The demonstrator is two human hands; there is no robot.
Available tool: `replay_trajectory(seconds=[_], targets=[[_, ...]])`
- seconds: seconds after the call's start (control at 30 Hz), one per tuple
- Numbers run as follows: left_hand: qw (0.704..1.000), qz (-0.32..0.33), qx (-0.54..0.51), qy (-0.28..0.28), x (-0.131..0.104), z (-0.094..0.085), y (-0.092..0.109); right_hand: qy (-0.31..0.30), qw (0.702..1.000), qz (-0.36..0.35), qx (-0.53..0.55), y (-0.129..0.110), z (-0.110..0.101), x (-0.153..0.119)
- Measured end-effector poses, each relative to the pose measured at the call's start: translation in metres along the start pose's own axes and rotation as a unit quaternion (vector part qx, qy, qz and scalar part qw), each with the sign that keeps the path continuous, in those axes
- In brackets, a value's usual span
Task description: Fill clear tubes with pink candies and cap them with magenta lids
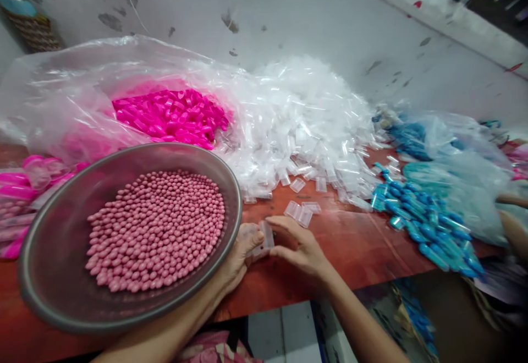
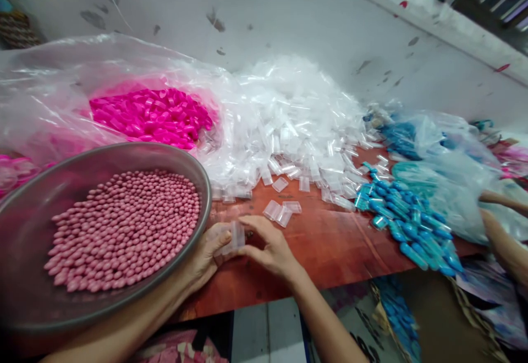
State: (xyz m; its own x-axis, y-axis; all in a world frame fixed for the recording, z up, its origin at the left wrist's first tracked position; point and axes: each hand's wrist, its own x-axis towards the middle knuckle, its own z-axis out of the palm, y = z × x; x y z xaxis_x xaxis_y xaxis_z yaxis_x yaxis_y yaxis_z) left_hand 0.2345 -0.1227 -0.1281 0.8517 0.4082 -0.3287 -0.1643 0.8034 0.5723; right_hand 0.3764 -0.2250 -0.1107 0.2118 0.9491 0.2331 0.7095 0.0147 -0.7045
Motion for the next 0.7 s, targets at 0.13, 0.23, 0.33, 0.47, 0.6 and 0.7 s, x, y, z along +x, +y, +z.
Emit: replay_trajectory(seconds=[0.13, 0.23, 0.33, 0.47, 0.6, 0.7], targets=[[1.000, -0.003, 0.016, -0.005, -0.003, 0.001, -0.003, -0.018, 1.000, 0.006, 0.015, -0.009, -0.003, -0.010], [0.998, 0.007, 0.056, 0.003, -0.004, 0.001, -0.004, 0.036, 0.995, 0.072, -0.067, 0.007, -0.024, -0.006], [0.995, 0.036, 0.097, 0.001, -0.004, 0.000, -0.006, 0.044, 0.969, 0.100, -0.222, 0.034, -0.044, 0.002], [0.978, 0.113, 0.173, -0.018, -0.003, -0.003, -0.008, -0.022, 0.934, 0.092, -0.344, 0.058, -0.051, 0.012], [0.958, 0.161, 0.236, 0.012, -0.003, -0.004, -0.008, 0.022, 0.951, 0.100, -0.293, 0.048, -0.040, 0.010], [0.949, 0.181, 0.257, 0.039, -0.003, -0.002, -0.008, 0.058, 0.982, 0.171, -0.058, 0.026, -0.024, 0.002]])
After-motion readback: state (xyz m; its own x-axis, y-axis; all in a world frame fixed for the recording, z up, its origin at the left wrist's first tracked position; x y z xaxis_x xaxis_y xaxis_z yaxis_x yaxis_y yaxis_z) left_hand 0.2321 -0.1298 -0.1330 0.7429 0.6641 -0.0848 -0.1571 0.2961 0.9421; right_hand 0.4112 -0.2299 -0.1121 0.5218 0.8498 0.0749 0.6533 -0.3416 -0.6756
